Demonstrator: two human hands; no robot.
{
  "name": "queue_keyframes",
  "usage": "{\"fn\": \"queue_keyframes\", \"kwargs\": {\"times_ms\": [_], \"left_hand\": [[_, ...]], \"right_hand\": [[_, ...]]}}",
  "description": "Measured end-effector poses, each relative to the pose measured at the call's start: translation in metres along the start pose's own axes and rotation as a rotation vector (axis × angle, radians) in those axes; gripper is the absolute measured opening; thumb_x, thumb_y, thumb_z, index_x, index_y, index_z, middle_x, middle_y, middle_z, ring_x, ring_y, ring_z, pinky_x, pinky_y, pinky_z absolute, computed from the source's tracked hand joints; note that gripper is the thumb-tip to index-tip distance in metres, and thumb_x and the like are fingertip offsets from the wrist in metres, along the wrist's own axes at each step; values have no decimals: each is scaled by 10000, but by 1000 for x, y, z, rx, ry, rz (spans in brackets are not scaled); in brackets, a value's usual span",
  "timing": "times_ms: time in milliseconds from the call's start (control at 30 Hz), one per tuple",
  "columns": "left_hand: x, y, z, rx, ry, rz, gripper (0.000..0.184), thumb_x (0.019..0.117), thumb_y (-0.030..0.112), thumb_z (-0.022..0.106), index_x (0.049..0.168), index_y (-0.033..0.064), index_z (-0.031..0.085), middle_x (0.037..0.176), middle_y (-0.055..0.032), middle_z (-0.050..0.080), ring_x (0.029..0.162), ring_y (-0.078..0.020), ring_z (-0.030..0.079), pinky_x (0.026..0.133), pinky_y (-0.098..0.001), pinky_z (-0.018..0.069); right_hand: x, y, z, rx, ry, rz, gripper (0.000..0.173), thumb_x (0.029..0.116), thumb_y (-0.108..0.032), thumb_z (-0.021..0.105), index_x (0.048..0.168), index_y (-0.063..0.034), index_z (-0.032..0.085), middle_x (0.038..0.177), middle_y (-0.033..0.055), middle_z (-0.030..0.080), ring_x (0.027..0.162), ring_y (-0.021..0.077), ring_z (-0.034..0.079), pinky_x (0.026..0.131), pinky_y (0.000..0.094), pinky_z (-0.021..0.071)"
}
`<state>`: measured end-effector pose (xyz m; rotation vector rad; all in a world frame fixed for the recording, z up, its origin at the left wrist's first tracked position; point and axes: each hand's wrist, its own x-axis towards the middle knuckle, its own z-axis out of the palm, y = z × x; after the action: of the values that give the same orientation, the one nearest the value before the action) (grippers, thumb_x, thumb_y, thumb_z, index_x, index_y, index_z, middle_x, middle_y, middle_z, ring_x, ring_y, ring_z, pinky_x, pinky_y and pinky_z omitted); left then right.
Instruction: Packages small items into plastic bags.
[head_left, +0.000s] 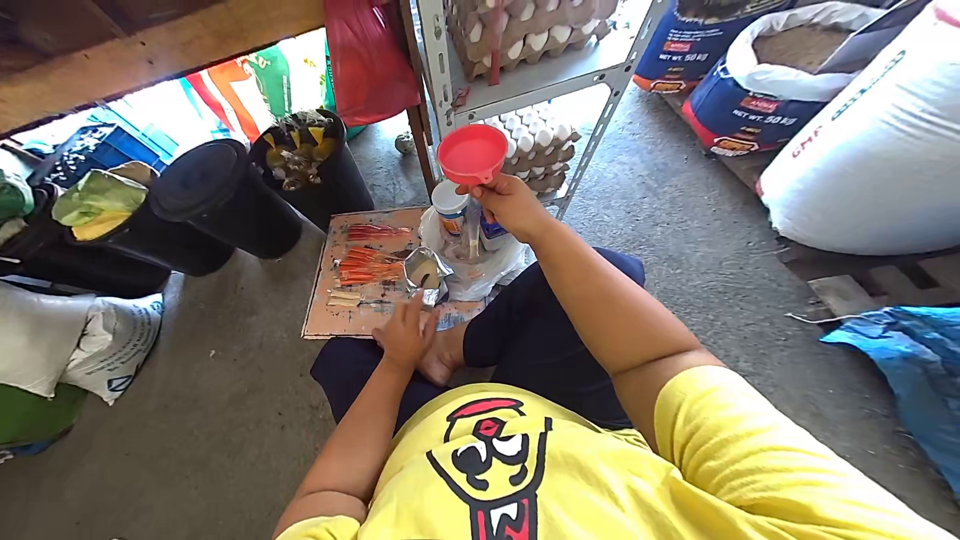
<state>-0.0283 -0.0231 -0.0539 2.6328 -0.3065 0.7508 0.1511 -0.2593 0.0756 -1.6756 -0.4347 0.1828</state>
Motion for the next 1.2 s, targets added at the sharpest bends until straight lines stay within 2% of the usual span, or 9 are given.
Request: {"fn": "queue_keyframes", "kwargs": {"times_ms": [67, 133, 167, 300, 467, 600, 867, 1033, 1200], "left_hand": [[-20, 2, 11, -61, -164, 164, 348, 989, 259, 609, 1211, 13, 718, 971, -194, 726, 807, -317, 738, 692, -460, 625], [-32, 7, 19, -156, -539, 188, 363, 1044, 263, 555, 1287, 30, 690, 1081, -208, 709, 955, -347, 725, 826, -497, 608], [-40, 7, 27, -196, -623, 211, 372, 1038, 261, 569, 1303, 23, 676, 1132, -214, 708, 1016, -352, 719, 882, -497, 596], [-48, 1, 42, -258, -633, 228, 383, 1000, 280, 628, 1278, 21, 672, 1070, -199, 708, 977, -339, 716, 874, -477, 591], [-51, -3, 54, -227, -482, 270, 344, 971, 306, 634, 1185, 49, 715, 955, -152, 716, 837, -288, 728, 736, -444, 615], [-51, -6, 56, -221, -468, 280, 347, 967, 313, 634, 1183, 56, 720, 910, -141, 701, 799, -280, 714, 711, -428, 609], [-50, -6, 53, -235, -480, 268, 345, 967, 300, 640, 1194, 53, 719, 980, -153, 724, 866, -288, 733, 762, -453, 619], [-49, -8, 55, -227, -419, 290, 347, 945, 319, 648, 1165, 64, 730, 917, -124, 718, 807, -258, 728, 719, -426, 621], [-53, -11, 59, -215, -341, 324, 338, 937, 339, 634, 1132, 86, 743, 876, -90, 712, 770, -216, 717, 686, -385, 617]], "right_hand": [[8, 6, -5, -3, 10, 3, 225, 1084, -162, 502, 1191, -46, 663, 1078, 16, 701, 623, 1, 511, 583, 194, 450], [18, 7, -11, -31, 22, -12, 226, 1083, -160, 504, 1172, -43, 677, 1075, 22, 709, 619, 3, 515, 581, 198, 454], [21, 5, -13, -41, 27, -24, 224, 1084, -159, 503, 1167, -45, 677, 1077, 19, 708, 623, 3, 517, 583, 197, 456], [37, -20, -28, -53, 59, -80, 225, 1087, -157, 484, 1169, -40, 658, 1099, 13, 703, 711, 11, 584, 648, 214, 503], [54, -39, -44, -70, 93, -90, 249, 1100, -161, 455, 1205, -44, 648, 1130, 33, 713, 815, 65, 656, 703, 248, 543], [60, -39, -46, -58, 105, -67, 259, 1106, -173, 445, 1218, -41, 637, 1123, 32, 716, 791, 49, 643, 675, 225, 522], [87, -71, -67, -78, 103, -73, 266, 1108, -189, 453, 1263, -55, 623, 1183, 59, 708, 939, 141, 707, 787, 305, 584], [107, -113, -88, -75, 129, -163, 256, 1101, -153, 463, 1258, -20, 616, 1168, 81, 701, 995, 152, 709, 861, 319, 592], [142, -125, -108, -188, 147, -304, 259, 1087, -121, 466, 1238, 5, 634, 1160, 93, 704, 1049, 122, 679, 924, 303, 553]]}}
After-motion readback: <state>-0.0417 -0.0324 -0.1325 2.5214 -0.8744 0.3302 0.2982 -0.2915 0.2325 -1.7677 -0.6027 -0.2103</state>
